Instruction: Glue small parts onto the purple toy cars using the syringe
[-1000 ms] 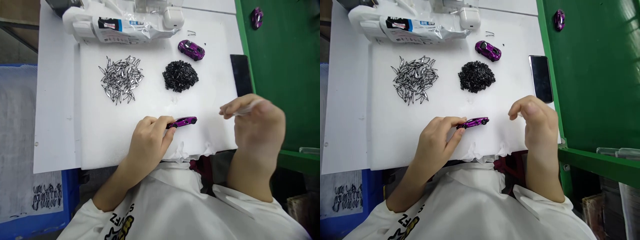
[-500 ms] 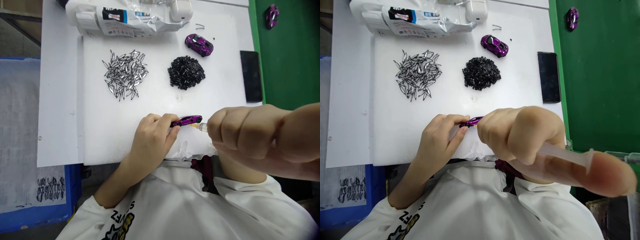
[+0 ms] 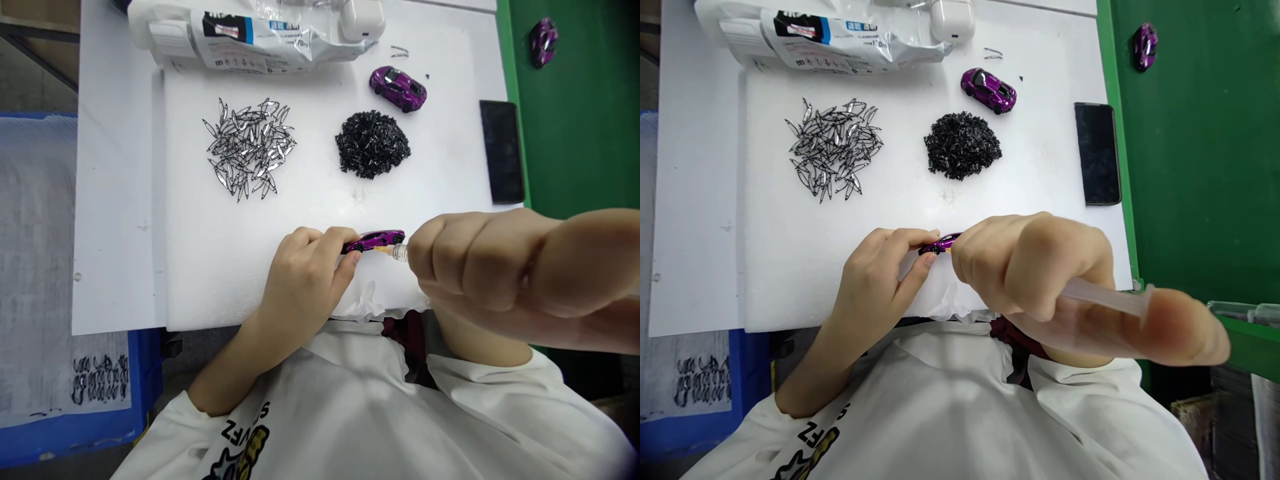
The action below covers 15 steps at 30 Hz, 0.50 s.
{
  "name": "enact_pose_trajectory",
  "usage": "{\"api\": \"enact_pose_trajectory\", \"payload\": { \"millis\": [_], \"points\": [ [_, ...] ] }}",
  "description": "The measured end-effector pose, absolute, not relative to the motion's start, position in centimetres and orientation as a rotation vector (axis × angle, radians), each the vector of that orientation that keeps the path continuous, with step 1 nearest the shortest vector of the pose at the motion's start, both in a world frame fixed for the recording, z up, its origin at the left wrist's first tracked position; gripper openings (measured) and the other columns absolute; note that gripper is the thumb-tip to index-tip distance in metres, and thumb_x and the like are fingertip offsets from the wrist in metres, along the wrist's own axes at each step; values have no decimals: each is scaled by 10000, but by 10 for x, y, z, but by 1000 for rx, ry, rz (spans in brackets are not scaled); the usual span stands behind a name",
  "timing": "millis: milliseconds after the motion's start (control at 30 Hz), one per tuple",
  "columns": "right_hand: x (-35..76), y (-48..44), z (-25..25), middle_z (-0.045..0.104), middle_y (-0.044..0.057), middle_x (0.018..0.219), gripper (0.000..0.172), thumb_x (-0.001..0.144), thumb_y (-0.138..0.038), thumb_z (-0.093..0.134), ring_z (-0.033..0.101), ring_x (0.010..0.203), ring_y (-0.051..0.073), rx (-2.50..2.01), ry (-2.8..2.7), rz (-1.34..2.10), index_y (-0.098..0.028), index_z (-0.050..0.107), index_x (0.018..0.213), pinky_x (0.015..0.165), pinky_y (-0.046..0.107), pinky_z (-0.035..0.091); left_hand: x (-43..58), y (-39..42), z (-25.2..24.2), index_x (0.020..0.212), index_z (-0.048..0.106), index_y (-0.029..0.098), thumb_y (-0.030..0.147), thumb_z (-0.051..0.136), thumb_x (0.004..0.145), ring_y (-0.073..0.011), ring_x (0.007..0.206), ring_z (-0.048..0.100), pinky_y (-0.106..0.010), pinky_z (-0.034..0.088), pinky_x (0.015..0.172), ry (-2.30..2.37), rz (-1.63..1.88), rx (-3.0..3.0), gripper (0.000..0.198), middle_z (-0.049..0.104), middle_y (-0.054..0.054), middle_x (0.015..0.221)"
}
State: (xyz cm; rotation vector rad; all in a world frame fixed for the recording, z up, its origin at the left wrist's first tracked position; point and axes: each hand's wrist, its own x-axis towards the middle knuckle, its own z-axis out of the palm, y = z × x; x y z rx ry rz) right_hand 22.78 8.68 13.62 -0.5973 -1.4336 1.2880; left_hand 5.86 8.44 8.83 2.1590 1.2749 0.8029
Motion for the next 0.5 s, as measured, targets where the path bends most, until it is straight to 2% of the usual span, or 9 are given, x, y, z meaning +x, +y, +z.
{"api": "enact_pose_trajectory", "payload": {
  "millis": [67, 133, 200, 233, 300, 400, 500],
  "points": [
    [227, 86, 134, 380, -79, 403, 542, 801, -518, 62, 421, 363, 10, -595, -1417, 1285, -152, 155, 413, 401, 203, 358, 59, 85, 88, 1003, 585, 173, 246, 469, 902, -169, 830, 567, -316, 481, 746, 1272, 803, 2158, 170, 667, -32, 863],
    [228, 86, 133, 385, -80, 409, 553, 791, -496, -20, 413, 360, 1, -576, -1419, 1284, -150, 180, 409, 407, 206, 348, 59, 84, 89, 1003, 588, 168, 239, 472, 900, -170, 827, 567, -315, 480, 744, 1271, 803, 2159, 170, 666, -34, 857],
    [228, 86, 133, 351, -80, 405, 559, 839, -531, 119, 377, 343, 3, -558, -1425, 1295, -164, 236, 434, 406, 202, 361, 59, 84, 89, 1000, 590, 167, 238, 472, 900, -171, 822, 567, -314, 478, 740, 1269, 810, 2162, 170, 665, -34, 847],
    [229, 85, 133, 332, -79, 402, 534, 855, -528, 250, 355, 335, 15, -548, -1429, 1297, -176, 264, 454, 394, 203, 372, 59, 84, 89, 998, 590, 167, 238, 473, 899, -171, 820, 568, -314, 478, 739, 1269, 811, 2164, 169, 664, -34, 843],
    [227, 83, 135, 326, -76, 403, 495, 862, -488, 362, 325, 328, 31, -591, -1450, 1285, -182, 293, 479, 390, 218, 377, 59, 84, 89, 996, 592, 166, 236, 473, 898, -173, 820, 569, -314, 477, 739, 1271, 809, 2163, 169, 662, -36, 836],
    [222, 82, 141, 358, -75, 439, 464, 872, -475, 371, 325, 358, 29, -721, -1485, 1288, -183, 350, 511, 415, 219, 364, 59, 84, 88, 997, 591, 165, 238, 471, 898, -176, 826, 568, -316, 477, 744, 1272, 799, 2165, 172, 659, -39, 840],
    [227, 89, 145, 345, -74, 434, 522, 827, -601, 261, 315, 367, 22, -831, -1500, 1324, -191, 372, 523, 408, 207, 324, 58, 84, 88, 1006, 586, 169, 236, 484, 892, -174, 830, 567, -315, 479, 749, 1261, 798, 2172, 167, 659, -37, 857]
  ]
}}
